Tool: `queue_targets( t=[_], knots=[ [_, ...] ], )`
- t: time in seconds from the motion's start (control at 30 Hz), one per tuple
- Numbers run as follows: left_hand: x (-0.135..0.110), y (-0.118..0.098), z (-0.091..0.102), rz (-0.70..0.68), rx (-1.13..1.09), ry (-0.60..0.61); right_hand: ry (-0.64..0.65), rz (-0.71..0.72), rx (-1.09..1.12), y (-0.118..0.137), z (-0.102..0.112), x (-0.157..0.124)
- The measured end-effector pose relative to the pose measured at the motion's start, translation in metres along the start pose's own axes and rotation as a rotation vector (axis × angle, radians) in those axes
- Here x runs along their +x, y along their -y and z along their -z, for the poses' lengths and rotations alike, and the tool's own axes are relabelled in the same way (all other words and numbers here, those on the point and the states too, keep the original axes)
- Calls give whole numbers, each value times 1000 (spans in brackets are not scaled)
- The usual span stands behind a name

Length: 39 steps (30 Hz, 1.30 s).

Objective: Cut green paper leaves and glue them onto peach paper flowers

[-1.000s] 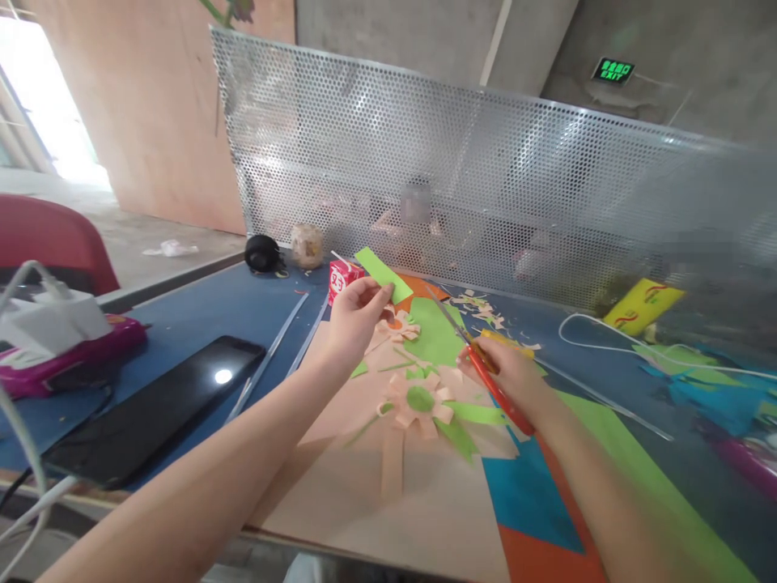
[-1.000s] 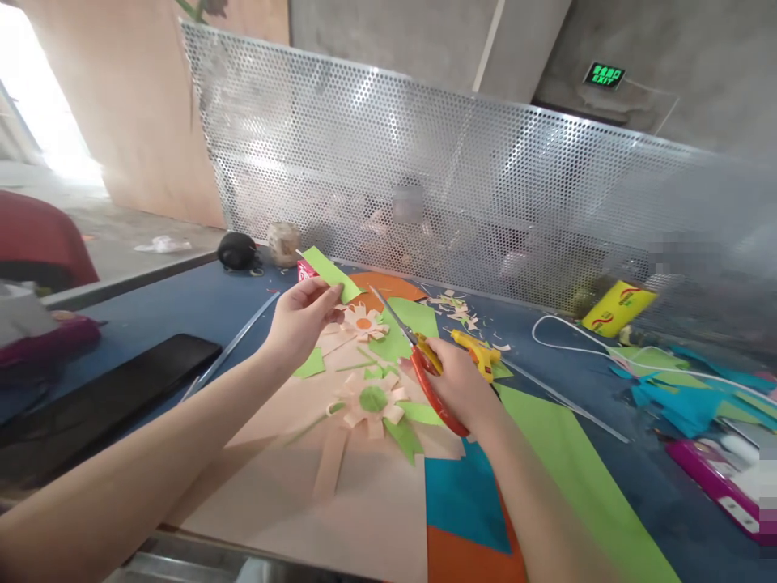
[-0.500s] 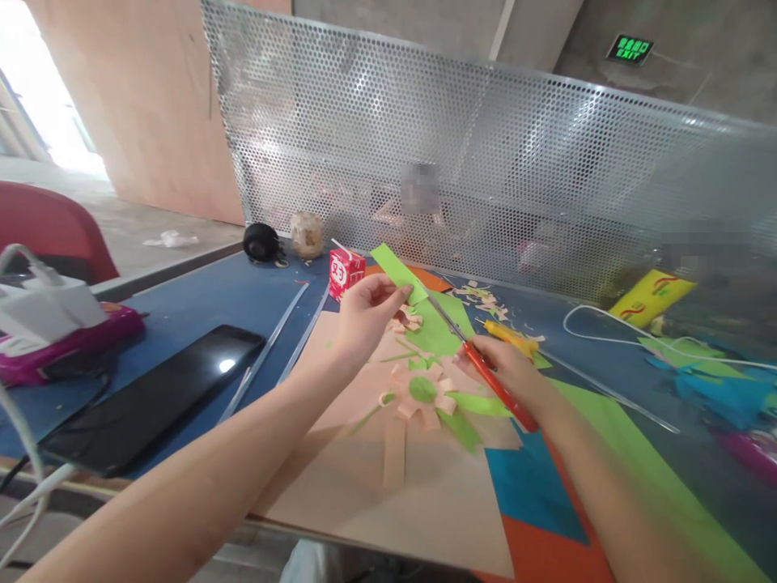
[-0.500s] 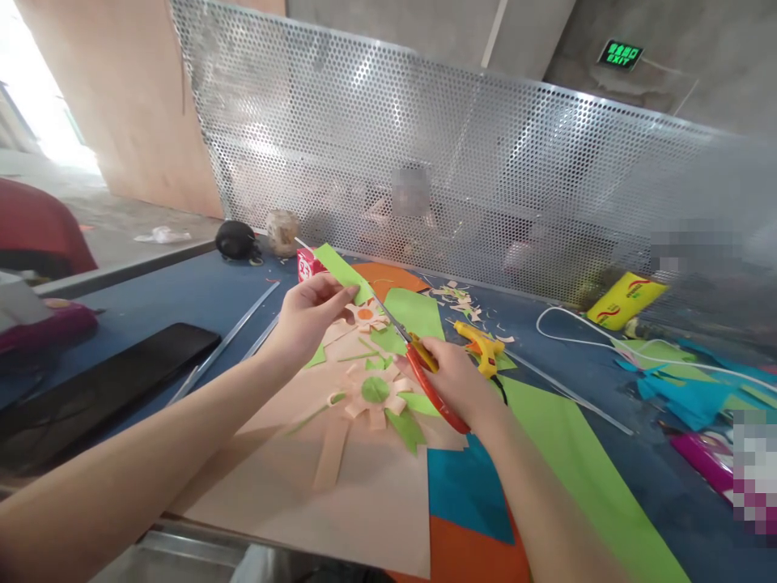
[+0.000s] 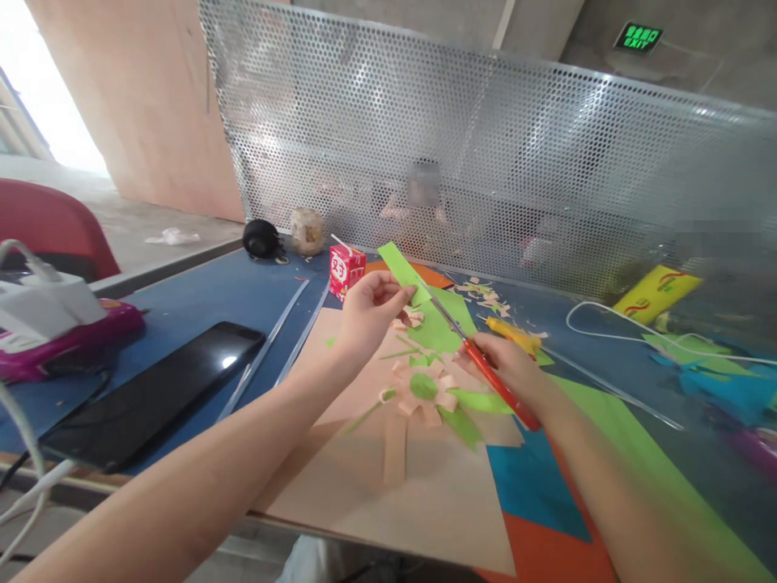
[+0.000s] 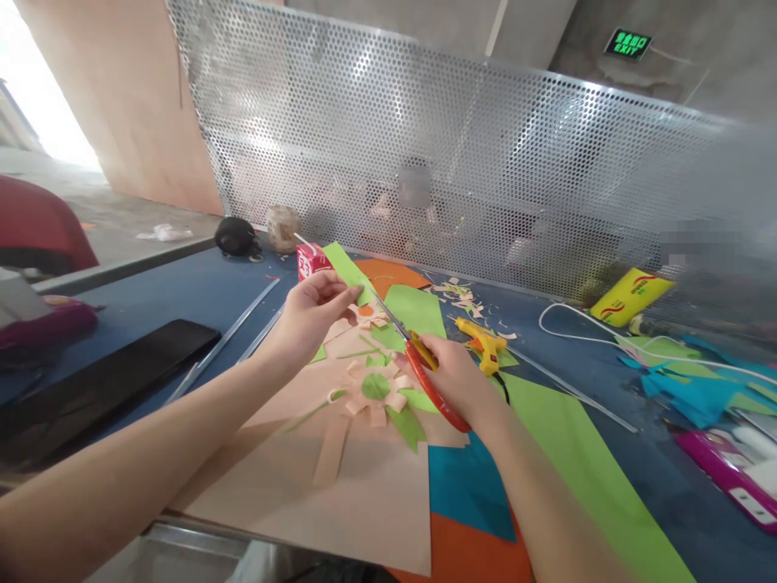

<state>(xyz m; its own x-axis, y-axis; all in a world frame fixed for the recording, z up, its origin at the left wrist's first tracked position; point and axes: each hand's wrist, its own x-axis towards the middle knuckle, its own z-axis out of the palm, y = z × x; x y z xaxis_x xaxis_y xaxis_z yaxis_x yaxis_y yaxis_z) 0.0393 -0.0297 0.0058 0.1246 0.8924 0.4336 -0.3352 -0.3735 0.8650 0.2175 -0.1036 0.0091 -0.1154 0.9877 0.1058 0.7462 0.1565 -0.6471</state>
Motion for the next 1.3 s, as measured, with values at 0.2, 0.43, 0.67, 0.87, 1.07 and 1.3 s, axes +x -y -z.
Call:
queue_targets(
  t=[0.2, 0.43, 0.67, 0.87, 1.07, 1.3],
  knots=[
    [1, 3, 1, 4, -45, -3, 0, 16, 0, -5, -2, 1],
    [-2, -1, -3, 57, -28, -7, -9, 28, 1, -5, -2, 1],
    [-2, -4, -4, 71, -22, -37, 12, -10, 5, 0, -1, 0],
    [-4, -5, -4, 77, -12, -40, 9, -12, -6, -1, -2, 0],
    [-5, -4, -4, 66, -4, -47, 4, 6, -12, -2, -2, 0],
    [-4, -2, -2, 75, -2, -40, 7, 1, -16, -1, -3, 0]
  ],
)
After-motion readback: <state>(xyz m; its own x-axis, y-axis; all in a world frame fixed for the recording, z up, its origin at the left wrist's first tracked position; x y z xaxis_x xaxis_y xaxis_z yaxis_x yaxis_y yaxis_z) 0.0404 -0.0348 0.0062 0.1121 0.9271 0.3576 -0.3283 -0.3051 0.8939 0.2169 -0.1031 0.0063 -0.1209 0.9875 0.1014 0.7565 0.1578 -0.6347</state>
